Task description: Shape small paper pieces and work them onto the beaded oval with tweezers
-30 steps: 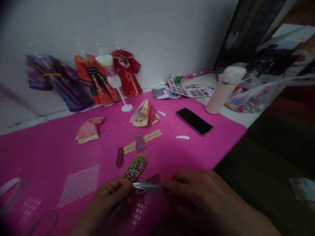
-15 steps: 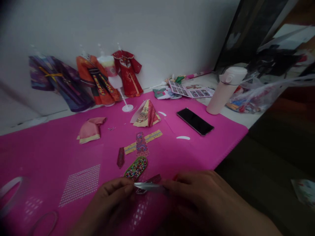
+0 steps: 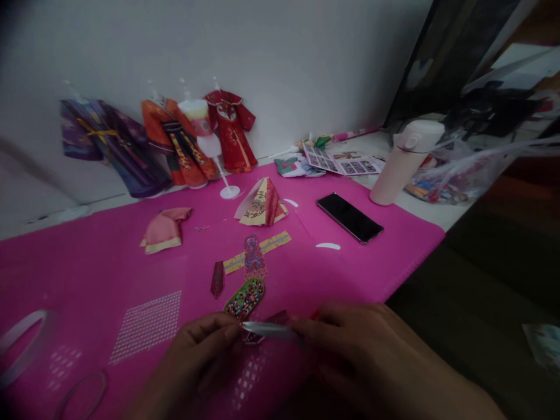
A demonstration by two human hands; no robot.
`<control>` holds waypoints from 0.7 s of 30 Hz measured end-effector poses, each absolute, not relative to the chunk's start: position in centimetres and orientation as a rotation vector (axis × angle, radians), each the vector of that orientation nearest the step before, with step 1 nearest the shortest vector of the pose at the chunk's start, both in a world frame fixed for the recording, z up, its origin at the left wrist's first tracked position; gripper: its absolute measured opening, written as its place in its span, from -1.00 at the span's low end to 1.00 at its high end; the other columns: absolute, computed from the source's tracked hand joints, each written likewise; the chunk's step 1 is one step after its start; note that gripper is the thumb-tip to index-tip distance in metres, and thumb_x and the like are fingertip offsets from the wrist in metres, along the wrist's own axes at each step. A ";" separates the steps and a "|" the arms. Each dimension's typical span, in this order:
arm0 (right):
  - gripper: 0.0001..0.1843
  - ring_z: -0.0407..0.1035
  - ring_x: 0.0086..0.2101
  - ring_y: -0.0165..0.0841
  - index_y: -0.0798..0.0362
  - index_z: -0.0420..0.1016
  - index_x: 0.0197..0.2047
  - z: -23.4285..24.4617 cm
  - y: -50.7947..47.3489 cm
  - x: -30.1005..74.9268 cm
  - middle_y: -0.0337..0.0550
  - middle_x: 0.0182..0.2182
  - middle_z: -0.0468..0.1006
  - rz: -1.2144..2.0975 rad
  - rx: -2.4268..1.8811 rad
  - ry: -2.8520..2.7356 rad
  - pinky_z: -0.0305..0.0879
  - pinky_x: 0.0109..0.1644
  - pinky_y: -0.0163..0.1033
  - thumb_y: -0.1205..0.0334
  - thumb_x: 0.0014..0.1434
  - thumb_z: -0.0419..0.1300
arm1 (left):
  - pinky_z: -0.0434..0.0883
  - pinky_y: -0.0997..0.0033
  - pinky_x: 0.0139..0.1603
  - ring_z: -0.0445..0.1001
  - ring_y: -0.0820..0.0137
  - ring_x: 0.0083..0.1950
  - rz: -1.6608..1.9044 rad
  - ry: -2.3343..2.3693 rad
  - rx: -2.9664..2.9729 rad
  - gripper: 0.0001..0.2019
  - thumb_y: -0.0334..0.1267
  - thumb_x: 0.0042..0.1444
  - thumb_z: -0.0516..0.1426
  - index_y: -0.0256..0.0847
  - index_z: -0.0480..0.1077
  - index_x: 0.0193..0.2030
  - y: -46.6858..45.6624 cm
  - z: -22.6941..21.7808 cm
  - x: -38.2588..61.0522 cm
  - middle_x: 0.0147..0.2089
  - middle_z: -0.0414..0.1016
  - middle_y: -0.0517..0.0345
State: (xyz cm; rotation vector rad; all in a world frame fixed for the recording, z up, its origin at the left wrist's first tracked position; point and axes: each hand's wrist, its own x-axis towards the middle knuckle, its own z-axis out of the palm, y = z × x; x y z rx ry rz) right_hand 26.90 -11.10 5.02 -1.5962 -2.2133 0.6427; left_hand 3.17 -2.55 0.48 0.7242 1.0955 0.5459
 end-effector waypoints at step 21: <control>-0.68 0.51 -0.30 -0.36 -0.22 0.48 0.04 4.5 -10.8 26.9 -0.27 -0.12 0.58 0.780 -1.579 -2.287 0.37 -0.30 -0.28 0.33 0.27 0.17 | -0.10 0.56 -0.64 0.04 0.63 -0.68 0.578 1.099 0.716 -0.69 -0.05 -0.35 0.44 -0.21 0.52 -0.58 -2.7 0.6 3.3 -0.73 0.30 0.34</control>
